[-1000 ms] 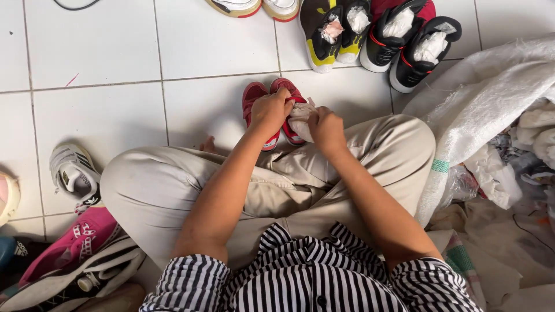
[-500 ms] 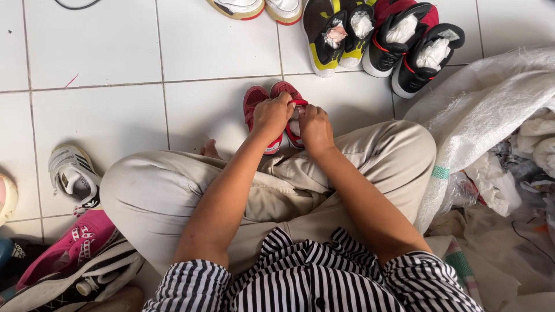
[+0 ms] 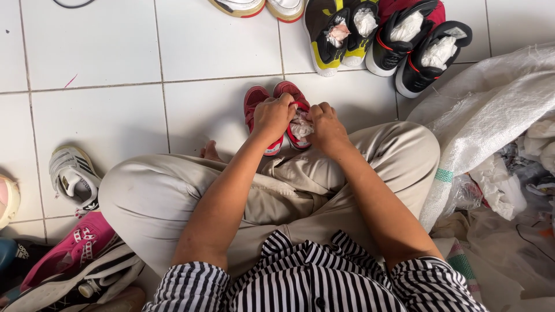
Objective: The person sits on a tiled floor surrounded by various shoes and stuffs white paper into the openings of a pair of black and yellow sneakers and a pair of red sneakers. The person handles the shoes and paper by hand, placing the filled shoes back on the floor.
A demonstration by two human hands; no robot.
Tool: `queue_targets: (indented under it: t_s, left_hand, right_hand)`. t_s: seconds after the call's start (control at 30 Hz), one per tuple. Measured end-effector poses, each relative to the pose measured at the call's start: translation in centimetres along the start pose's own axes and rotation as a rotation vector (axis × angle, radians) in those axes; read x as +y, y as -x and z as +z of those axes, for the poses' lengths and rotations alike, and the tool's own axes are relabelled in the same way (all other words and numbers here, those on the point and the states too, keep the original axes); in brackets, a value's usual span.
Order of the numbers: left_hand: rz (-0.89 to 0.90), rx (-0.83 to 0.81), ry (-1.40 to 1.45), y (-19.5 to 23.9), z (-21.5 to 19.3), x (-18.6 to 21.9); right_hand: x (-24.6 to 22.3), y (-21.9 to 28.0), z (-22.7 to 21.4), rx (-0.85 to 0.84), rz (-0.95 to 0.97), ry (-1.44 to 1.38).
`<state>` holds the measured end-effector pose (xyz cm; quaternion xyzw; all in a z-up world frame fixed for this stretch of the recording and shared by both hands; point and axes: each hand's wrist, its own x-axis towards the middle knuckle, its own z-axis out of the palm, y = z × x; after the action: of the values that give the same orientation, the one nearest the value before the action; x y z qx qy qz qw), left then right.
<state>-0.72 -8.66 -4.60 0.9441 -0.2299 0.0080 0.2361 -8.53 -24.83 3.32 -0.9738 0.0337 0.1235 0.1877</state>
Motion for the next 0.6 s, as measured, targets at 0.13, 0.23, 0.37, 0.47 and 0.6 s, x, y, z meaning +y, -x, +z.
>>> queue_targets:
  t_s: [0.13, 0.23, 0.37, 0.47, 0.6]
  left_hand:
    - [0.017, -0.002, -0.009, 0.0, -0.4, 0.3]
    - [0.087, 0.055, 0.012, 0.2, -0.3, 0.2]
    - [0.11, 0.098, -0.012, 0.1, 0.3, 0.3]
    - [0.124, 0.132, -0.046, 0.5, 0.3, 0.7]
    - [0.071, 0.097, -0.032, 0.9, -0.9, 1.3]
  right_hand:
    - [0.7, -1.3, 2.1, 0.046, 0.07, -0.216]
    - [-0.7, -1.2, 0.3, -0.026, 0.117, -0.158]
    - [-0.3, -3.5, 2.6, 0.064, 0.074, 0.008]
    - [-0.9, -2.9, 1.3, 0.017, 0.113, -0.013]
    - [0.1, -3.2, 0.9, -0.075, 0.218, -0.317]
